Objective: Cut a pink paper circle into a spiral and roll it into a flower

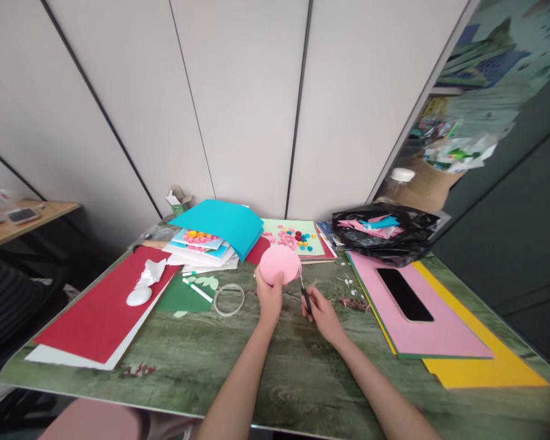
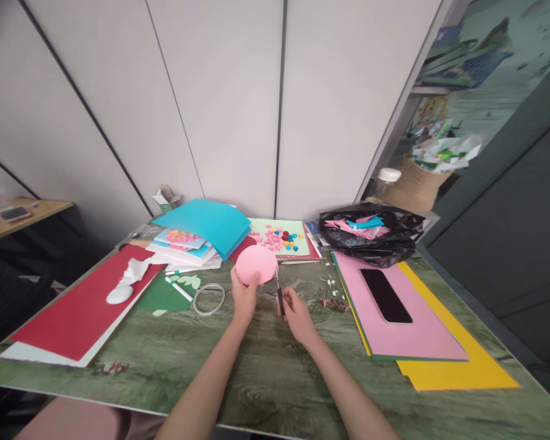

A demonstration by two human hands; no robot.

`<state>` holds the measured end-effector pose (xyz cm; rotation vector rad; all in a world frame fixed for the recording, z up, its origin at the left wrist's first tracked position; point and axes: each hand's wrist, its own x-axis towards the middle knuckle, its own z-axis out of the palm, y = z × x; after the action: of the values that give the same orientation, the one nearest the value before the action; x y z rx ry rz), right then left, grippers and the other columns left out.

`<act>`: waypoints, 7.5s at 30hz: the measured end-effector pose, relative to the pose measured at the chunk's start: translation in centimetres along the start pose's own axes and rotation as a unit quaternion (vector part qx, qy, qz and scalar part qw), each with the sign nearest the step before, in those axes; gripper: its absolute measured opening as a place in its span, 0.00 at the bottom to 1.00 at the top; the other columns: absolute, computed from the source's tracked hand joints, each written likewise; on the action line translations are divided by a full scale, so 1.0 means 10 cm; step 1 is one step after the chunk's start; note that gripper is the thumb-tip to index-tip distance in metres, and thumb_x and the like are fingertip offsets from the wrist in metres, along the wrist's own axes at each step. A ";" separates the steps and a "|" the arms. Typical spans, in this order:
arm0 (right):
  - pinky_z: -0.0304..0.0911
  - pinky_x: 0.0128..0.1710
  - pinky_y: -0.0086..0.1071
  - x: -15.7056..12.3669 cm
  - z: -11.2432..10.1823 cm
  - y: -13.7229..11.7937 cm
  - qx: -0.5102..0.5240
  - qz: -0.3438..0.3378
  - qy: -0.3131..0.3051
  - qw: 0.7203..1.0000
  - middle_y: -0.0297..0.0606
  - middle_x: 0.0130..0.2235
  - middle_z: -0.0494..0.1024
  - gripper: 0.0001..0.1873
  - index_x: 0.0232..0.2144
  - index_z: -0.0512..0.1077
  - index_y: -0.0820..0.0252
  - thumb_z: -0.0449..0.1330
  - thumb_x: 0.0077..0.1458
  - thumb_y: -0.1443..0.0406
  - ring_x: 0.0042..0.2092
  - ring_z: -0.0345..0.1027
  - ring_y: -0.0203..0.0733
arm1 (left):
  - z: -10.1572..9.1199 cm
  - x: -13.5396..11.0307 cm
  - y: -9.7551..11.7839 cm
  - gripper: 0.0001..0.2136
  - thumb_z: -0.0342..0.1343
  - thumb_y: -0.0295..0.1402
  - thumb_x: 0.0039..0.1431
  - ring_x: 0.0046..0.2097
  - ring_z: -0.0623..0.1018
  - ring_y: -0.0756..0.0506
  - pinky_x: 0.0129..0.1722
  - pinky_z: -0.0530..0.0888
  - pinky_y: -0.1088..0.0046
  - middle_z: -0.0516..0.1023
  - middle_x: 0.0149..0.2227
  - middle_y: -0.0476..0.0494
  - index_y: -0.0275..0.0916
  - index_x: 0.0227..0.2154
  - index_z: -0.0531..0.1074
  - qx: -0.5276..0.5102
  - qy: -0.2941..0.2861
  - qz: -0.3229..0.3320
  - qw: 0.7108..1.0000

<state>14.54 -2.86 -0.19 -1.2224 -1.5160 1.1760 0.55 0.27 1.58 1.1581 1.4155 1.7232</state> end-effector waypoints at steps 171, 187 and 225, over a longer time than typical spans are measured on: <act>0.50 0.20 0.25 0.00 -0.30 -0.11 -0.028 -0.049 -0.040 0.998 0.26 0.20 0.66 0.11 0.29 0.61 0.57 0.51 0.56 0.56 0.20 0.54 0.31 | -0.07 0.05 0.02 0.20 0.45 0.40 0.61 0.55 0.67 0.43 0.53 0.64 0.67 0.67 0.55 0.37 0.39 0.54 0.60 0.005 0.008 0.122 0.993; 0.49 0.19 0.25 0.00 -0.30 -0.11 -0.020 -0.053 -0.043 0.997 0.26 0.20 0.67 0.10 0.29 0.60 0.57 0.51 0.56 0.58 0.19 0.53 0.30 | 0.00 0.05 -0.02 0.33 0.60 0.32 0.48 0.56 0.67 0.41 0.52 0.68 0.65 0.63 0.57 0.36 0.40 0.57 0.54 -0.125 -0.028 0.070 0.989; 0.50 0.20 0.26 0.00 -0.38 -0.13 -0.012 -0.069 -0.037 0.997 0.27 0.20 0.65 0.12 0.29 0.61 0.56 0.51 0.57 0.55 0.21 0.53 0.32 | -0.08 0.02 0.09 0.09 0.54 0.32 0.55 0.40 0.73 0.47 0.39 0.69 0.72 0.75 0.37 0.42 0.38 0.36 0.77 -0.032 -0.064 0.156 0.985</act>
<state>17.95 -2.39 1.87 -1.0813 -1.6475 1.1240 -0.24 -0.13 2.50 1.4892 1.1381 1.8497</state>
